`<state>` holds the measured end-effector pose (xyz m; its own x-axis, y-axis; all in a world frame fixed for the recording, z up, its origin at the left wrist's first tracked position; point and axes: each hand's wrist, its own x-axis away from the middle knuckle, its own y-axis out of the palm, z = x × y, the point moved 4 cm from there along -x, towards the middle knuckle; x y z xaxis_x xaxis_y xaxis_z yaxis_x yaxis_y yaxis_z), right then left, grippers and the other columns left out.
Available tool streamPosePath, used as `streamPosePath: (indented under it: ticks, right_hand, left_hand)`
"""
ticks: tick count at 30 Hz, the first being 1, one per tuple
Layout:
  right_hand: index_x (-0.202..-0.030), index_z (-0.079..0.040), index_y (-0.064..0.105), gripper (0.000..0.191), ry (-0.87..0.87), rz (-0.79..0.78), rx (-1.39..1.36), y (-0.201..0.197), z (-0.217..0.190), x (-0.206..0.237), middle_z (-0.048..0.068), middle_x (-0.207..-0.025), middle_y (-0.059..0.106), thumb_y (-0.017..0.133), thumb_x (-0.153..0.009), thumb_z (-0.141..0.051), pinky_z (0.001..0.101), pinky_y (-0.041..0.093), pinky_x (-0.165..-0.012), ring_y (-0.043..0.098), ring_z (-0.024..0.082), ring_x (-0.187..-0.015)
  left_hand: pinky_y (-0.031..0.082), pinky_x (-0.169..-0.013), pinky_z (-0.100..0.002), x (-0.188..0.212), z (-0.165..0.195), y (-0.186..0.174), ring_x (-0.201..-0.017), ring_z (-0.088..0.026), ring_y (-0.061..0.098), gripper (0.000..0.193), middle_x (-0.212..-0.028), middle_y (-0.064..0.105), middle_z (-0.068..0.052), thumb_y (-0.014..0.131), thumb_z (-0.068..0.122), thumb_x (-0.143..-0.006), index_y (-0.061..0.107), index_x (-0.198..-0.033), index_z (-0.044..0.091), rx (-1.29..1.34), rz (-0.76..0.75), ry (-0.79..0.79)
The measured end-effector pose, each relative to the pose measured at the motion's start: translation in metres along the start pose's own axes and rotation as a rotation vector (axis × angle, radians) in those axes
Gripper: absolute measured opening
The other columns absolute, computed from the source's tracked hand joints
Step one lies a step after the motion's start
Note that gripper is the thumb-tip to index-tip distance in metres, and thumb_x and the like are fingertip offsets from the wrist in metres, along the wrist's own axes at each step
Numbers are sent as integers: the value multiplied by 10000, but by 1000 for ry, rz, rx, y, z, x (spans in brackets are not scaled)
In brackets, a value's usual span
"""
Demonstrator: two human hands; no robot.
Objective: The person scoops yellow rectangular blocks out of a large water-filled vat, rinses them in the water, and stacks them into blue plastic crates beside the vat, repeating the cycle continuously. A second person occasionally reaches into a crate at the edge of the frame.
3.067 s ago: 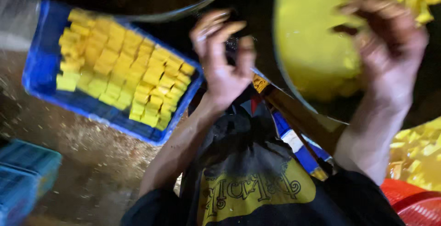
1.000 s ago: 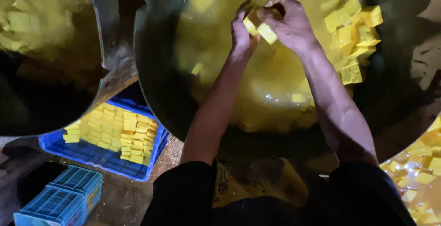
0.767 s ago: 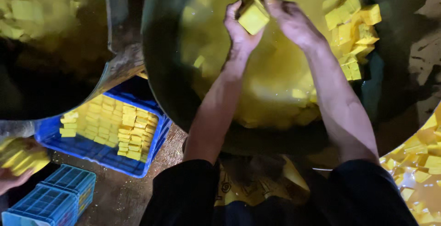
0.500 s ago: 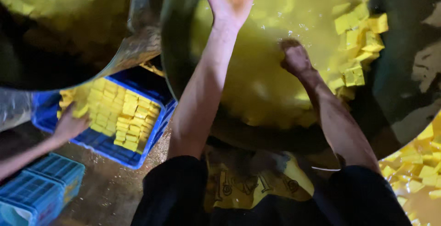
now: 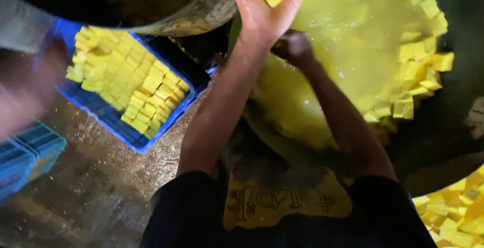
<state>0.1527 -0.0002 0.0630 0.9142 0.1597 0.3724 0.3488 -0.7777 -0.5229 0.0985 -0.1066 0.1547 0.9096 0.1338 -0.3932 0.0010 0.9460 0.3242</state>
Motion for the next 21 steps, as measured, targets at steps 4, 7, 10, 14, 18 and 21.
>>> streamPosePath:
  ticks: [4,7,10,14,18,21]
  right_hand:
    - [-1123,-109,704,199,-215,126,342,57,-28,-28,27,-1029,723,653,-933,-140,281,602,-677,684,127,-888]
    - [-1160,-80,692,227,-281,115,323,64,-21,-34,42,-1018,718,654,-945,-143,292,591,-668,682,147,-858]
    - [-1196,-51,680,260,-234,-41,101,48,13,-35,58,-1006,714,655,-956,-147,302,580,-659,679,167,-828]
    - [-1245,-12,665,307,145,-199,-536,3,39,-10,79,-991,707,657,-972,-151,316,565,-648,677,194,-789]
    - [-1205,-23,663,339,128,-153,-871,-26,-21,42,103,-935,716,748,-901,-146,348,572,-536,710,227,-691]
    - [-1208,14,671,368,-119,-248,-748,-17,-108,77,100,-1006,709,834,-903,-108,312,566,-659,699,168,-787]
  left_hand:
    - [653,-987,-449,10,37,-22,-1105,-190,713,503,-1188,662,-64,918,48,-855,602,-1246,54,179,20,-97]
    - [556,-1060,-572,21,45,-50,-1201,-321,647,456,-1278,640,-159,706,280,-960,575,-1290,-7,1198,153,-753]
    - [496,-1077,-550,31,76,-93,-1267,-320,610,418,-1364,619,-113,561,331,-1082,548,-1446,129,1140,176,-754]
    - [494,-1097,-469,44,122,-151,-1290,-277,602,574,-1418,593,-104,591,307,-1030,455,-1558,129,1018,73,-596]
    - [500,-1099,-514,56,137,-212,-1318,-304,591,652,-1419,580,-111,588,329,-989,414,-1587,137,1024,189,-613]
    - [510,-1130,-552,69,132,-248,-1305,-307,590,632,-1392,590,-109,585,334,-964,437,-1538,116,1070,231,-582]
